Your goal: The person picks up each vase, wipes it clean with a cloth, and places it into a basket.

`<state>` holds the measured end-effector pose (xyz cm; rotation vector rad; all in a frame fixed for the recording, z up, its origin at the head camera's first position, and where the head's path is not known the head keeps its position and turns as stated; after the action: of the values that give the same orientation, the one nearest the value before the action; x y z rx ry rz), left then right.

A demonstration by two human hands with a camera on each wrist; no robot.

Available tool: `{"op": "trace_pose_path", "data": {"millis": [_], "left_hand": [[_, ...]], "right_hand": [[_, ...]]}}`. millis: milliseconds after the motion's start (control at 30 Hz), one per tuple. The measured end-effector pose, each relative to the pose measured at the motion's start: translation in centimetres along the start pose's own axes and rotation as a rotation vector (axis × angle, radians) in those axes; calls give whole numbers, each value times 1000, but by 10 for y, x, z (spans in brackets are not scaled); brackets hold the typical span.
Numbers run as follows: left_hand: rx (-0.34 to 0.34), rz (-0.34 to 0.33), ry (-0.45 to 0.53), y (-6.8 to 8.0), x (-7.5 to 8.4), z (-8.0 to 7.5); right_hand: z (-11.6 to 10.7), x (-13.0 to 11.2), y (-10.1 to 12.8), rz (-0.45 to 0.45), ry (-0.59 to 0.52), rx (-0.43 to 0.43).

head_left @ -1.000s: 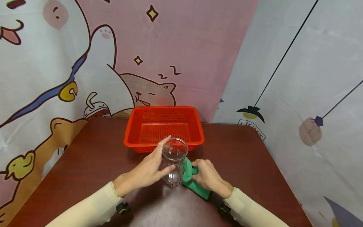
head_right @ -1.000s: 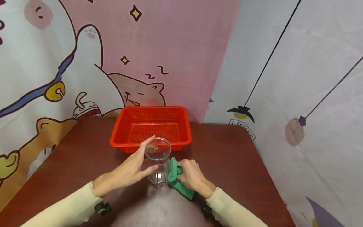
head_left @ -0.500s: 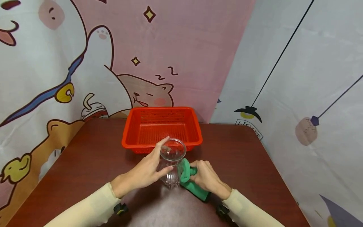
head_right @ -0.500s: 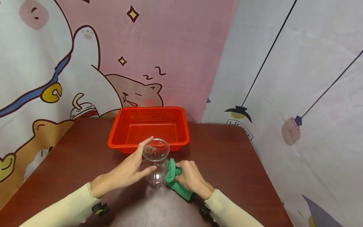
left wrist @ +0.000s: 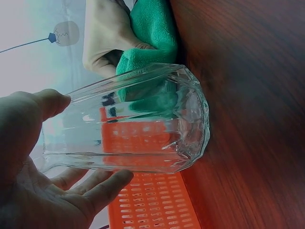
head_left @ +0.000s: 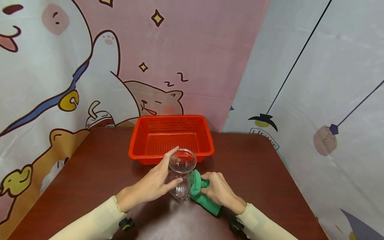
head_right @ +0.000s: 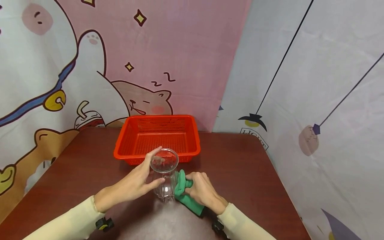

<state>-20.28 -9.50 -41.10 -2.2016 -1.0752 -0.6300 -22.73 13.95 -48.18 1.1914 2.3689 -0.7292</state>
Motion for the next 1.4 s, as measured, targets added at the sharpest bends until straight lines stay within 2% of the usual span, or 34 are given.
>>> {"op": "trace_pose_path", "data": {"millis": [200,600,1000,1167,1300,1400], "left_hand": [[15,29,-26,2,2,-1],[22,20,-26,2,0,-2],[25,48,-19,-2,0,-5],[3,57,-34,-2,-1,-6],[-3,45,-28,-1,-1,-5],[2,46,-16,0,0,-3]], "right_hand": [[-1,-2,2,0,-10,25],[-12,-12,-1,-22,-97,96],[-32,-28,-10,-102,-116,181],[-38,-35,-12,-119,-119,217],[-45,-40,-12,-112,-178,239],[-51,-42,-12,-98,-268,272]]}}
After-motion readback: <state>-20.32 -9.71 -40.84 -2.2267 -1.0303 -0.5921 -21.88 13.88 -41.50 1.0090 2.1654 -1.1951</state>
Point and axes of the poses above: each hand's wrist, its own y-axis away from the middle knuckle, its own z-axis out of the palm, x = y × z, the point moved 5 cm from there along -y, towards the middle knuckle, and after that the axes turned 3 degrees about -z, right-handed, at the moved point
